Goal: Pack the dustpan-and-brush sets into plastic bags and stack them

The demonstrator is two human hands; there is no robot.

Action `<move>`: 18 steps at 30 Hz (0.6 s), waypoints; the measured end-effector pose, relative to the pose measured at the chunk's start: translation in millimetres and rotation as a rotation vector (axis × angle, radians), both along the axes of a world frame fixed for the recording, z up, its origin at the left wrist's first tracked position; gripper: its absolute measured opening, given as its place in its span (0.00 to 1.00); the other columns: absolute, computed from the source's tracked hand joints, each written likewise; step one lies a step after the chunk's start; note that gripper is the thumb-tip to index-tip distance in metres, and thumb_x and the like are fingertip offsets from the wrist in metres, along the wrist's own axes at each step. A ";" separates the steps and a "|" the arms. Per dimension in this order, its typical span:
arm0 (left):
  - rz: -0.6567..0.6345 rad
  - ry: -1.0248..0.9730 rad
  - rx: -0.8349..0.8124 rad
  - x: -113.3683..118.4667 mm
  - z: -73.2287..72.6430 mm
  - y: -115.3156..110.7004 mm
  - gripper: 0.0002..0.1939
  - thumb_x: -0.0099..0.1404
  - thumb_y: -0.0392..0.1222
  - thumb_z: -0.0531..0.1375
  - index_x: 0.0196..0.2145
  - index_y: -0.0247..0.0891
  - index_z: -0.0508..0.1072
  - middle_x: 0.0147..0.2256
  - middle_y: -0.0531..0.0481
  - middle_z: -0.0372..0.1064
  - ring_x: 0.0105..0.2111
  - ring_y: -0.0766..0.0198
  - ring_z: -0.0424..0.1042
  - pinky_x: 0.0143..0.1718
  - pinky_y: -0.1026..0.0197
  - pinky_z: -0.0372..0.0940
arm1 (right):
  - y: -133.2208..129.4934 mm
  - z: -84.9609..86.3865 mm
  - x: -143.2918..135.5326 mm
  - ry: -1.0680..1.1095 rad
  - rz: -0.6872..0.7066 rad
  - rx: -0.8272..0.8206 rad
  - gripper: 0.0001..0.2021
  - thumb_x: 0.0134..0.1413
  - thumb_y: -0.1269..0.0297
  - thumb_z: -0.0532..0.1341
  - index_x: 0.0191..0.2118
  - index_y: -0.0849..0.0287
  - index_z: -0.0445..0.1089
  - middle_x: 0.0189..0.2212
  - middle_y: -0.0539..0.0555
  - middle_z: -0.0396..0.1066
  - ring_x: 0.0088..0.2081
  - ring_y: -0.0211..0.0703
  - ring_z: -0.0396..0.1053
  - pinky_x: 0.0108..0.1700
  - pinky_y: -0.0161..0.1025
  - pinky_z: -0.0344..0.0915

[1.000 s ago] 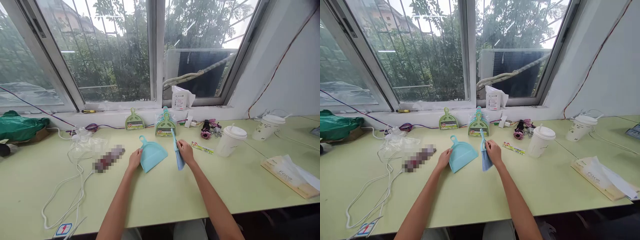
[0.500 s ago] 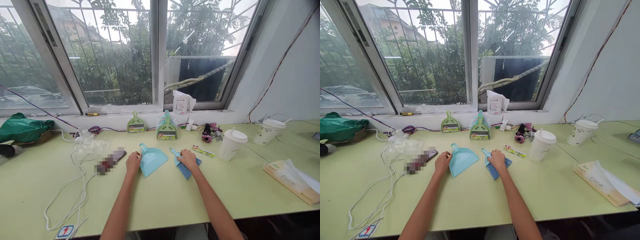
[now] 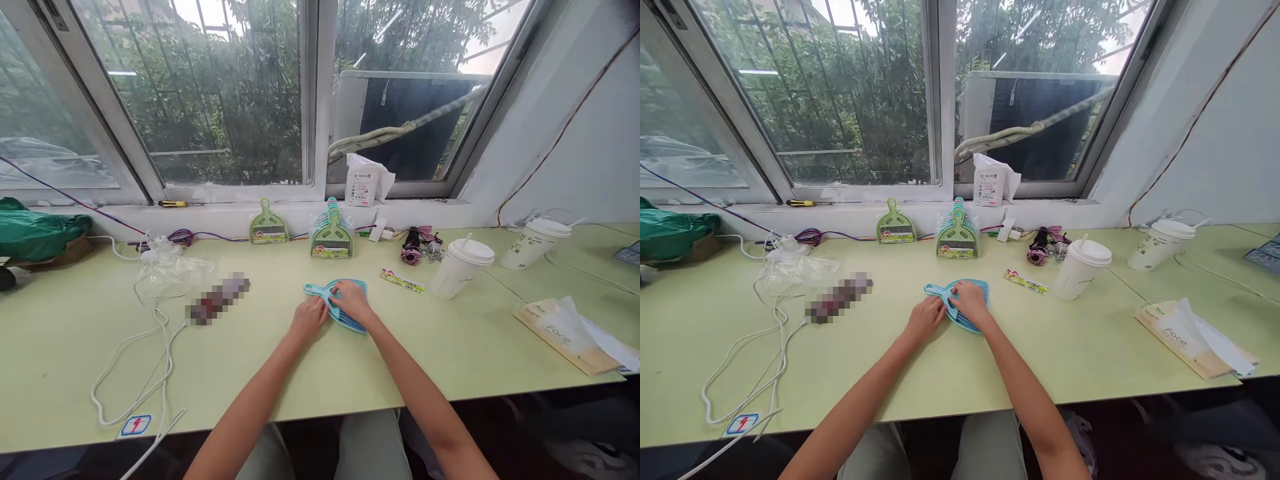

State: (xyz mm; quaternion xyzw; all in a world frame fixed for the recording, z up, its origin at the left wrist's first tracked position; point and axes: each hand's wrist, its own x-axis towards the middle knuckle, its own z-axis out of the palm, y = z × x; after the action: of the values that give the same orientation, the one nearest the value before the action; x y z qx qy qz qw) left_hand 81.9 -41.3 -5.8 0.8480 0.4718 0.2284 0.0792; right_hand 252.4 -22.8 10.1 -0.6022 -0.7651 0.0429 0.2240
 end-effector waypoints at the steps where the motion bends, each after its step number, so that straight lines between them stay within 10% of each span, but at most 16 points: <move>1: -0.077 0.016 0.057 -0.4 0.7 -0.2 0.13 0.68 0.43 0.47 0.34 0.40 0.69 0.37 0.43 0.68 0.41 0.57 0.67 0.42 0.58 0.57 | -0.2 -0.3 0.2 -0.002 0.014 0.002 0.04 0.51 0.64 0.62 0.34 0.57 0.72 0.38 0.52 0.73 0.45 0.43 0.67 0.45 0.37 0.58; 6: -0.165 0.119 0.256 -22.6 7.6 11.9 0.15 0.64 0.33 0.51 0.47 0.43 0.67 0.49 0.43 0.64 0.48 0.56 0.63 0.50 0.53 0.53 | -0.2 0.5 4.2 0.048 0.037 -0.017 0.04 0.50 0.64 0.63 0.33 0.56 0.72 0.39 0.51 0.73 0.44 0.43 0.68 0.42 0.36 0.59; 18: -0.101 0.168 0.101 -17.2 1.4 23.2 0.13 0.63 0.28 0.48 0.38 0.38 0.69 0.38 0.42 0.68 0.42 0.55 0.66 0.46 0.55 0.57 | 5.3 -5.4 -2.4 0.134 -0.005 -0.145 0.05 0.44 0.63 0.64 0.30 0.57 0.70 0.35 0.50 0.74 0.39 0.44 0.69 0.41 0.36 0.59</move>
State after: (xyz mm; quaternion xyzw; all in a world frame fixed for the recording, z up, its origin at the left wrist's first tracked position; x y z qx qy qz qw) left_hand 64.7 -18.1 -4.4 0.8897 0.4213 0.1757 0.0078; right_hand 250.0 -17.6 4.7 -0.6144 -0.7418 0.1378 0.2309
